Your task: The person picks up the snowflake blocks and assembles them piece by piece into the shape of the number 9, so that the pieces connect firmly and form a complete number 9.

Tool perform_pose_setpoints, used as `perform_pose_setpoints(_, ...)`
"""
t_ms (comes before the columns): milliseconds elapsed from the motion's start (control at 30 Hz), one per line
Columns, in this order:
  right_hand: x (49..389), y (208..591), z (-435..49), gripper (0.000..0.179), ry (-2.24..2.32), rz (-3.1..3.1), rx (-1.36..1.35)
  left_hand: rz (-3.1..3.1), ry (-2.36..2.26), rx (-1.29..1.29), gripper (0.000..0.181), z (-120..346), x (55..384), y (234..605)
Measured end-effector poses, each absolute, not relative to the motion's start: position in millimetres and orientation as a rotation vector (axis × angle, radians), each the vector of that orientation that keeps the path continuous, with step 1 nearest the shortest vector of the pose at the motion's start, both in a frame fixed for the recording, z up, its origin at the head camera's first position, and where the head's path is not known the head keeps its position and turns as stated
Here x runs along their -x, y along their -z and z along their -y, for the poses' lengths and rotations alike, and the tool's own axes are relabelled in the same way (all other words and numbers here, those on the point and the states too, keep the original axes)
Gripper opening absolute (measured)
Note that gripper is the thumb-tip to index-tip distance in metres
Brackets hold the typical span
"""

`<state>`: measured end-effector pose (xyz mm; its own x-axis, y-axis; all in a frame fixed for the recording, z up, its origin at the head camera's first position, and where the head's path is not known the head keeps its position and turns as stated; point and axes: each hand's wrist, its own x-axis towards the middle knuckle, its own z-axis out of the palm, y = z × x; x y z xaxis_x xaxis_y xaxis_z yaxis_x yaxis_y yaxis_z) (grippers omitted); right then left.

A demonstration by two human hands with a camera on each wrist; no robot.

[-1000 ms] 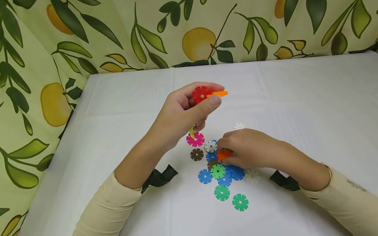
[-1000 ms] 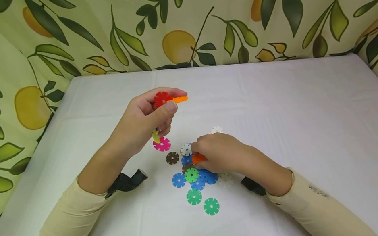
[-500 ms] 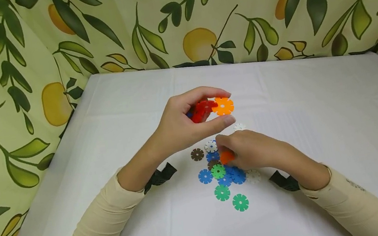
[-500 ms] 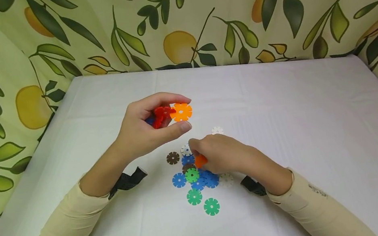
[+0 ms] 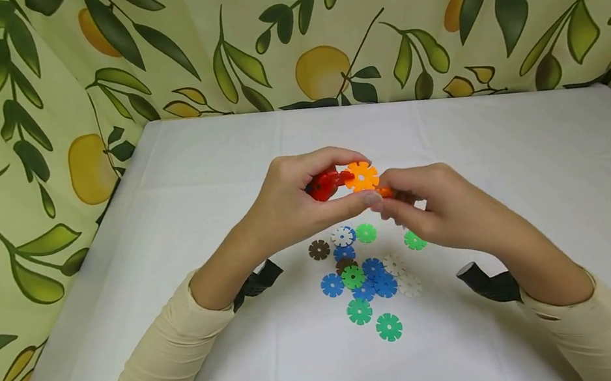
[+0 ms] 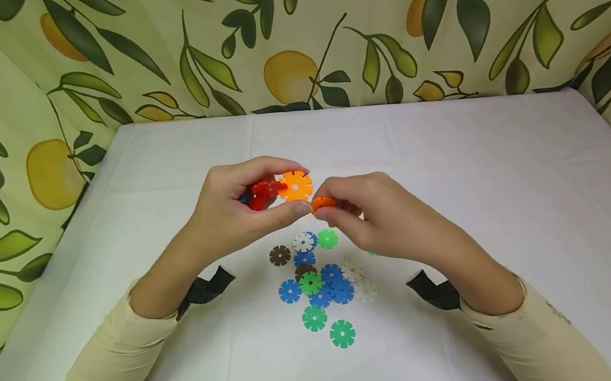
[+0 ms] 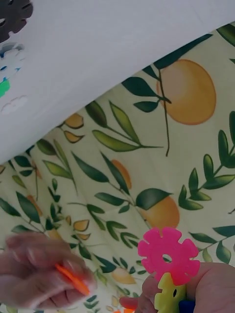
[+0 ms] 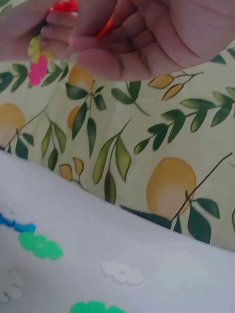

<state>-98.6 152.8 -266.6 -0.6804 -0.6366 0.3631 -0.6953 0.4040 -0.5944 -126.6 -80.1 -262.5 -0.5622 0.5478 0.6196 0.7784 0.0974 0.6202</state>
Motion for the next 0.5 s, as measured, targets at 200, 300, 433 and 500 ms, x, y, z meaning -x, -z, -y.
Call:
perform_pose_setpoints(200, 91, 254, -157, 0.023, -1.235, 2.446, -1.173, 2.196, 1.366, 1.346, 0.035, 80, 126, 261)
perform_pose_setpoints(300, 88, 253, -156, 0.022, -1.277, 2.443, -1.172, 2.214, 1.366, 1.359, 0.035, 81, 125, 261)
perform_pose_setpoints(433, 86, 254, -154, 0.022, -1.271, 2.439, -1.171, 2.216, 1.357, 1.379, 0.04, 80, 127, 263)
perform_pose_setpoints(500, 85, 253, -153, 0.021, -1.246, 2.446, -1.162, 2.224, 1.349, 1.392, 0.042, 81, 127, 262)
